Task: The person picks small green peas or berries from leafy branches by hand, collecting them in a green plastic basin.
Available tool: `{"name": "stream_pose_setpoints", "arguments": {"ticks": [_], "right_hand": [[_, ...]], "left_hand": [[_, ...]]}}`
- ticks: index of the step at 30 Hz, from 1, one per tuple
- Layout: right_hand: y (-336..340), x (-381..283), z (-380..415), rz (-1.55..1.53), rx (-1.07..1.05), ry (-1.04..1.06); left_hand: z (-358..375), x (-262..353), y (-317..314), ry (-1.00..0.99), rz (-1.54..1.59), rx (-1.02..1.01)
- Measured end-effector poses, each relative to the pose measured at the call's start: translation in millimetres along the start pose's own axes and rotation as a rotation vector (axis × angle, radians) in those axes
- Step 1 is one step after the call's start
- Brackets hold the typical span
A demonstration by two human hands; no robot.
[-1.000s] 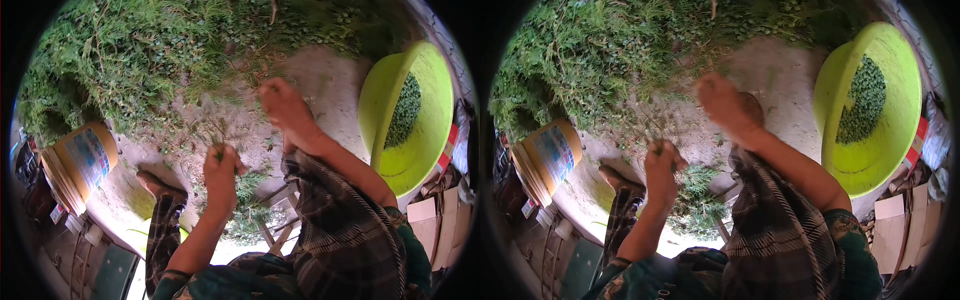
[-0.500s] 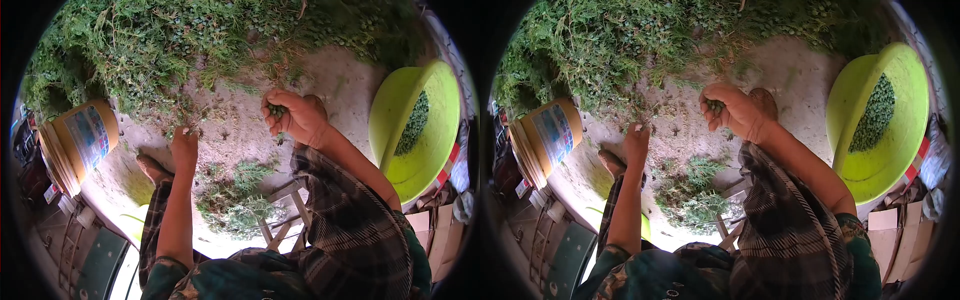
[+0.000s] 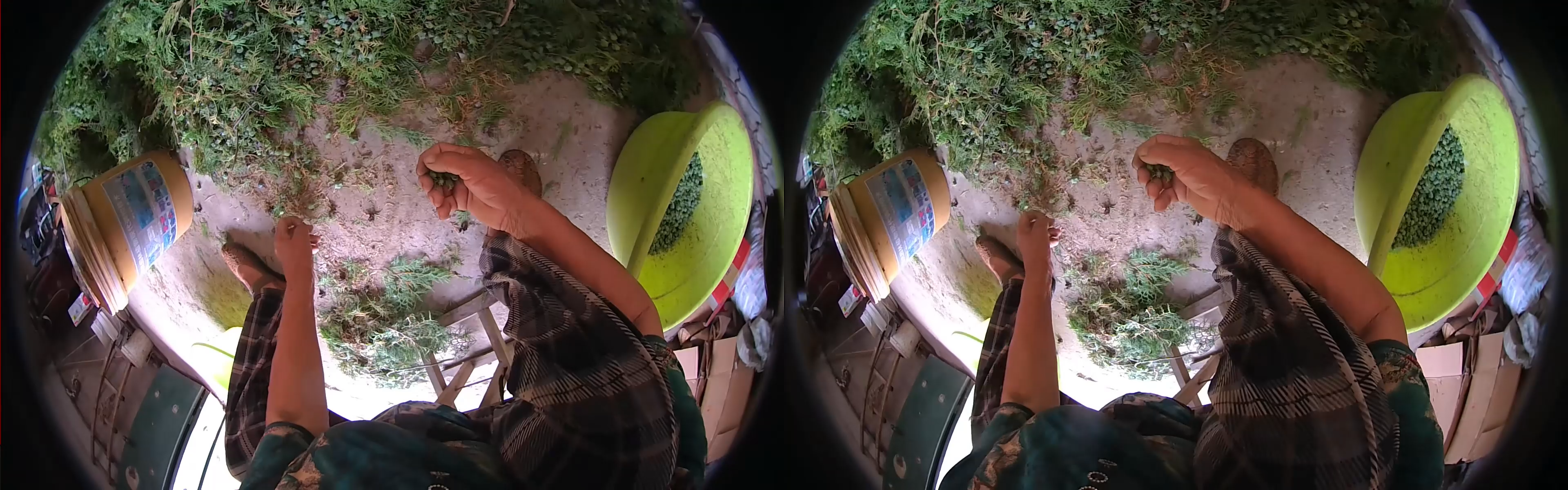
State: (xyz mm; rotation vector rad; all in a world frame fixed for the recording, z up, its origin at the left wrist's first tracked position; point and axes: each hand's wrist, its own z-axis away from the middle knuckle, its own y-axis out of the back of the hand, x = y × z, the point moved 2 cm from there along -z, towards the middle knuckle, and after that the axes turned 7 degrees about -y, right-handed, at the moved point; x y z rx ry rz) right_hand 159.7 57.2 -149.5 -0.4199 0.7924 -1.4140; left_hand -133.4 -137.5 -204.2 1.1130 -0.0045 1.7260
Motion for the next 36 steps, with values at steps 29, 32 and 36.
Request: {"name": "stream_pose_setpoints", "arguments": {"ticks": [29,32,36], "right_hand": [[-1.2,40.0,-23.7,-0.067,-0.229,-0.371],[-3.2,36.6,-21.5,-0.022,-0.138,-0.343],[-4.0,33.7,-22.9,-0.006,-0.067,-0.320]], "left_hand": [[-21.6,27.8,14.9,-0.423,-0.649,0.316],[-22.6,31.4,10.6,-0.445,-0.755,0.305],[5.8,34.1,17.9,-0.398,-0.664,0.286]]}}
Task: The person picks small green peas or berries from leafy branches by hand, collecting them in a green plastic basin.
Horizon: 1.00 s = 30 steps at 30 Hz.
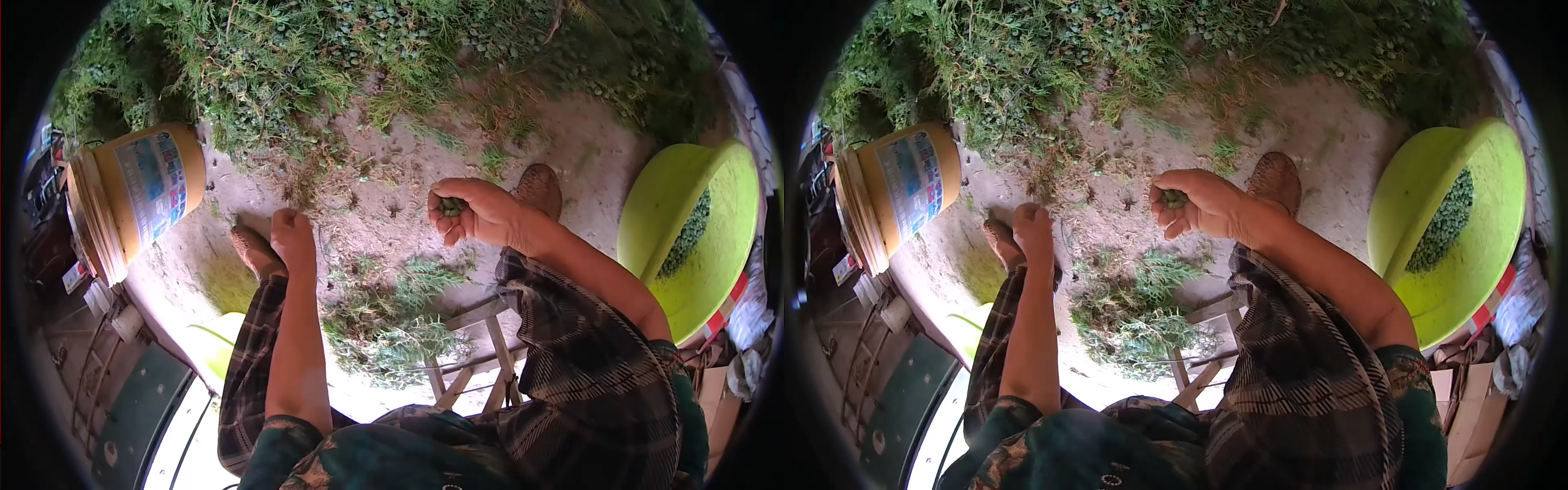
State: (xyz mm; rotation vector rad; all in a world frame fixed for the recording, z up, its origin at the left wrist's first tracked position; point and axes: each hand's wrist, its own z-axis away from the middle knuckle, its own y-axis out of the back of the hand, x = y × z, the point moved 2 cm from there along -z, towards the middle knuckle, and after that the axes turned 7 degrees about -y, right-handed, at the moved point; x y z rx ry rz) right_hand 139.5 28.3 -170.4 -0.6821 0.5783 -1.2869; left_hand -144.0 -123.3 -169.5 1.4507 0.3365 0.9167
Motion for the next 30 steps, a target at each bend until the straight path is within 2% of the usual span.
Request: {"name": "stream_pose_setpoints", "arguments": {"ticks": [2,3,5,11,14,16,17,18,20,22,24,26,30], "right_hand": [[1.8,2.3,0.6,0.006,0.020,0.012],[4.4,3.3,-0.9,-0.002,0.004,0.016],[5.3,2.9,-1.6,-0.005,-0.013,0.024],[2.1,0.0,4.0,0.014,-0.006,0.001],[-0.3,-0.5,5.5,0.039,0.056,0.010],[-0.7,2.9,2.2,-0.002,0.044,0.020],[-2.3,5.0,1.5,-0.005,0.044,0.018],[-4.4,7.0,0.3,-0.058,0.033,-0.027],[-3.9,8.7,-1.8,-0.105,0.018,-0.067],[1.4,13.1,-2.4,-0.116,-0.149,-0.115],[0.3,9.1,1.9,-0.116,-0.162,-0.112],[-0.5,7.8,4.3,-0.114,-0.177,-0.096],[-1.5,3.0,7.8,-0.078,-0.151,-0.051]], "left_hand": [[10.9,-10.9,-3.2,0.302,0.391,0.019],[13.3,-13.3,-5.6,0.304,0.389,0.018],[9.8,-9.3,-9.1,-0.082,0.102,0.081],[-5.1,2.2,-22.8,-0.024,-0.066,-0.032],[10.0,38.7,-4.3,-0.006,0.043,-0.037],[32.1,71.0,-2.7,-0.069,0.365,-0.138],[45.8,95.0,3.4,-0.134,0.522,-0.268],[53.7,105.3,4.6,-0.117,0.742,-0.539],[45.2,107.0,6.9,-0.095,0.695,-0.470],[6.5,94.4,18.8,0.131,0.370,-0.282],[-36.5,48.2,9.6,0.067,0.307,-0.040],[-73.1,15.8,2.3,-0.042,0.084,0.074],[-95.1,-5.7,-8.2,-0.145,-0.048,-0.022]]}}
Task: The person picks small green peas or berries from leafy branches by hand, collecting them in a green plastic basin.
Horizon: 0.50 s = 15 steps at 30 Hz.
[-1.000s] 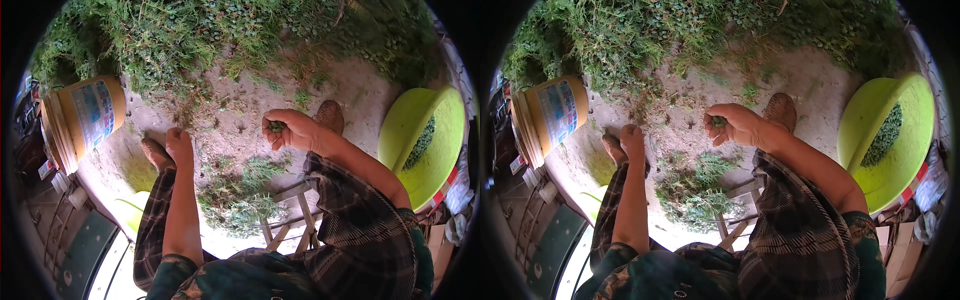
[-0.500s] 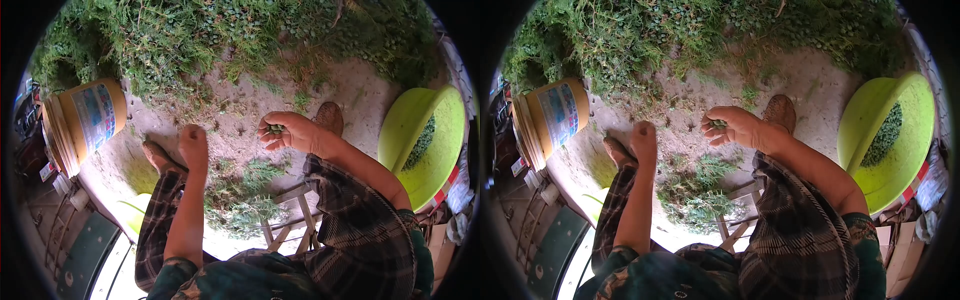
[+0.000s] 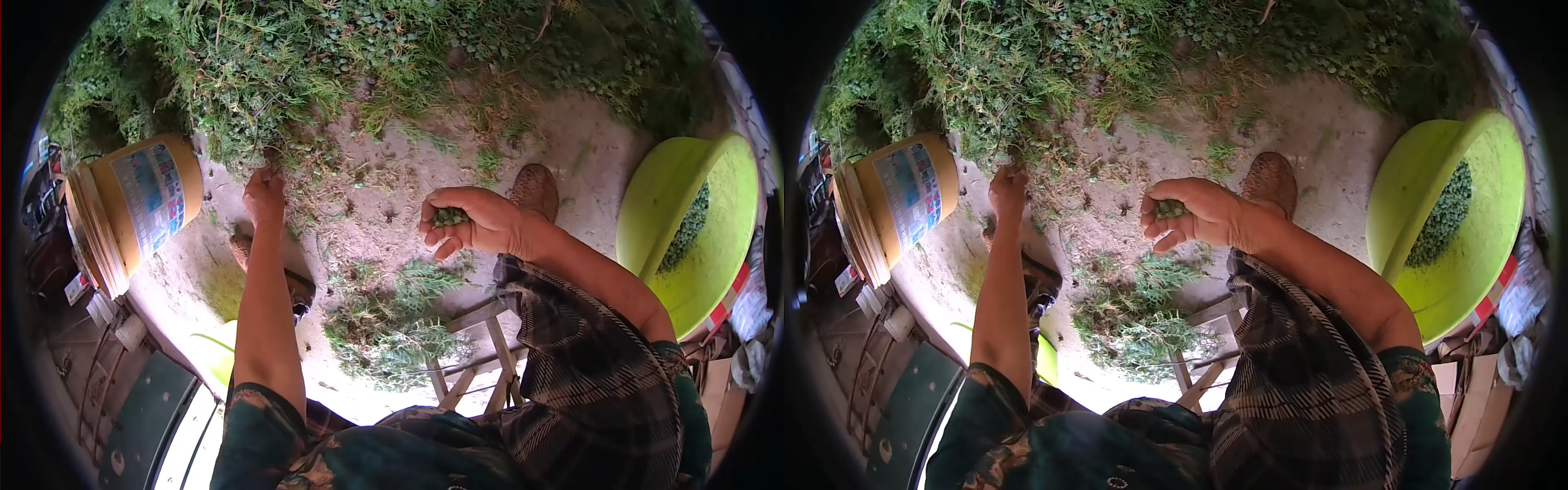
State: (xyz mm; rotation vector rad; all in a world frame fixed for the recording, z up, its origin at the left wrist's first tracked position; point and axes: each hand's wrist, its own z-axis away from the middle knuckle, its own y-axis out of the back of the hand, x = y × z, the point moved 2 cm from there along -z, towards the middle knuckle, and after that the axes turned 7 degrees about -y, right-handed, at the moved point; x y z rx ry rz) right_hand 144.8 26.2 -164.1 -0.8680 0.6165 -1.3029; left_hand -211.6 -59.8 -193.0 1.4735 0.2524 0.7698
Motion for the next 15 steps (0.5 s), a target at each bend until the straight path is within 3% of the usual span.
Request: {"name": "stream_pose_setpoints", "arguments": {"ticks": [3,6,8,13,15], "right_hand": [[2.1,-1.8,0.2,-0.016,0.057,0.004],[5.3,-0.1,0.5,-0.012,0.064,0.041],[5.8,-1.4,1.3,0.003,0.072,0.046],[2.5,-1.3,5.0,0.022,0.089,0.051],[0.6,-3.1,4.3,0.032,0.107,0.061]], "left_hand": [[5.1,-2.6,6.9,0.054,-0.015,-0.075],[31.0,12.5,10.9,0.221,0.187,-0.084],[37.7,19.3,7.3,-0.067,0.040,-0.050],[41.4,21.1,-2.2,-0.061,-0.048,-0.114],[45.8,18.9,-1.1,-0.181,-0.159,-0.116]]}}
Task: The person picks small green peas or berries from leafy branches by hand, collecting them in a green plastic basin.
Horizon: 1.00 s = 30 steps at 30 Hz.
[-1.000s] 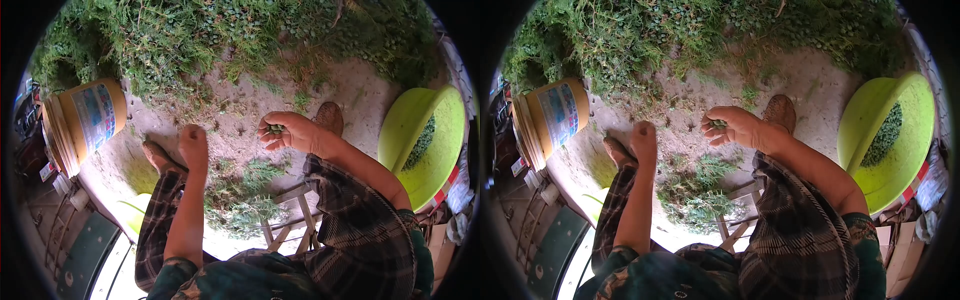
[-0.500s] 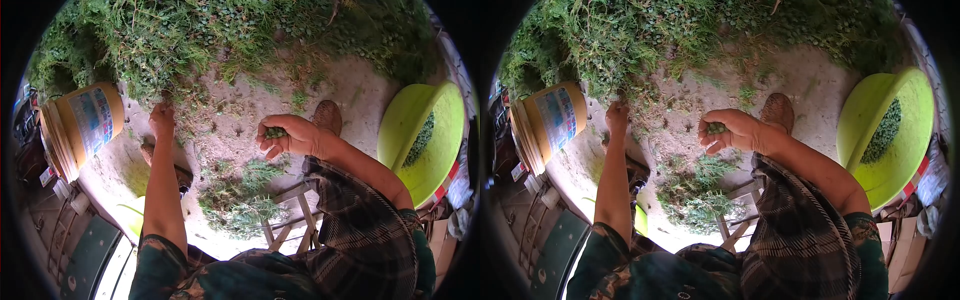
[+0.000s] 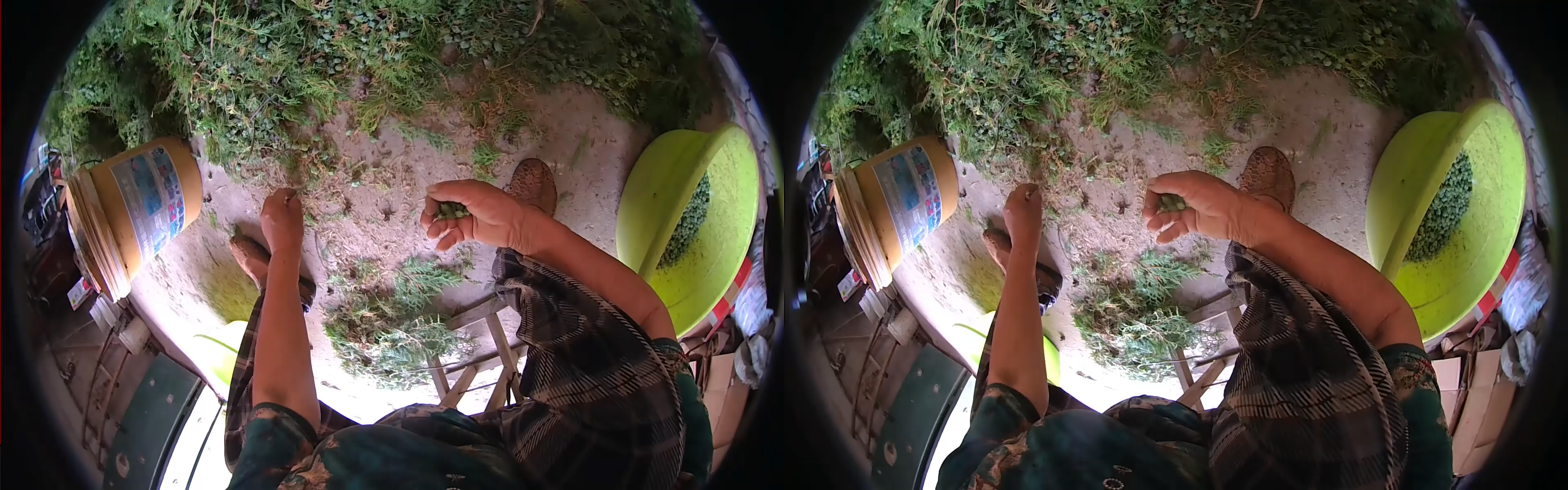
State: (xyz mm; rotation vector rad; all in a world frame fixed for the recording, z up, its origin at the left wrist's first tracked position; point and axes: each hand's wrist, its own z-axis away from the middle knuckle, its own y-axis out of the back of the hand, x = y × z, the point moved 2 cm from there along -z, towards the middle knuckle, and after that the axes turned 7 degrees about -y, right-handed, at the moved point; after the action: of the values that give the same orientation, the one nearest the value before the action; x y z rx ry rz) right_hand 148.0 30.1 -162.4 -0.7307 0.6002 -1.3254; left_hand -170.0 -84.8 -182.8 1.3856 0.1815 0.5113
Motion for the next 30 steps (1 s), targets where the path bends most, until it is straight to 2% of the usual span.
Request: {"name": "stream_pose_setpoints", "arguments": {"ticks": [1,3,4,5,6,7,9,14,19,20,21,22,23,24,25,27,28,29,30], "right_hand": [[0.3,-0.4,-1.2,0.074,-0.019,-0.019],[-0.5,0.3,-1.2,0.140,-0.025,-0.032],[-4.6,1.7,-1.4,0.190,-0.065,-0.033],[-9.3,1.8,-1.7,0.243,-0.103,-0.033],[-19.0,1.7,1.8,0.253,-0.055,0.016],[-23.5,1.5,2.8,0.250,-0.041,0.021],[-28.5,0.0,3.6,0.400,0.003,0.065],[-24.4,-1.2,3.3,0.609,-0.022,0.099],[-22.0,3.1,-4.0,0.807,0.022,0.234],[-21.7,3.7,-3.9,0.851,0.013,0.297],[-23.8,-0.1,1.7,0.850,0.013,0.296],[-29.0,-4.7,10.9,0.729,-0.077,0.190],[-32.2,-6.8,15.7,0.608,-0.168,0.085],[-30.8,-8.9,15.6,0.613,-0.170,0.086],[-28.9,-11.5,15.9,0.553,-0.176,0.122],[-27.5,-7.5,16.4,0.477,-0.180,0.148],[-25.3,-7.9,15.9,0.455,-0.102,0.169],[-22.8,-9.5,15.3,0.435,-0.027,0.190],[-17.5,-7.9,11.6,0.375,0.011,0.124]], "left_hand": [[1.7,9.2,6.9,-0.007,0.001,-0.001],[12.6,31.5,15.4,0.378,0.782,-0.153],[17.2,50.1,25.3,0.371,0.790,-0.167],[20.7,73.2,35.2,0.316,0.907,-0.265],[23.8,94.4,42.3,0.257,1.022,-0.361],[27.3,109.3,46.6,0.248,1.031,-0.370],[31.7,137.7,54.5,-0.010,0.939,-0.440],[38.0,161.2,58.4,-0.156,0.827,-0.537],[51.0,158.6,47.3,0.007,0.986,-0.604],[52.1,154.7,42.1,0.195,1.068,-0.604],[54.4,150.1,36.1,0.387,1.144,-0.600],[58.0,141.2,26.4,0.390,1.143,-0.602],[59.3,127.9,16.2,0.131,0.764,-0.551],[53.4,125.2,15.8,-0.120,0.382,-0.482],[47.8,119.9,14.8,-0.121,0.384,-0.479],[40.8,111.9,15.7,0.028,0.437,-0.607],[29.9,116.6,21.3,0.062,0.473,-0.517],[25.0,99.6,5.3,-0.023,0.440,-0.325],[17.5,105.6,5.7,-0.028,0.403,-0.262]]}}
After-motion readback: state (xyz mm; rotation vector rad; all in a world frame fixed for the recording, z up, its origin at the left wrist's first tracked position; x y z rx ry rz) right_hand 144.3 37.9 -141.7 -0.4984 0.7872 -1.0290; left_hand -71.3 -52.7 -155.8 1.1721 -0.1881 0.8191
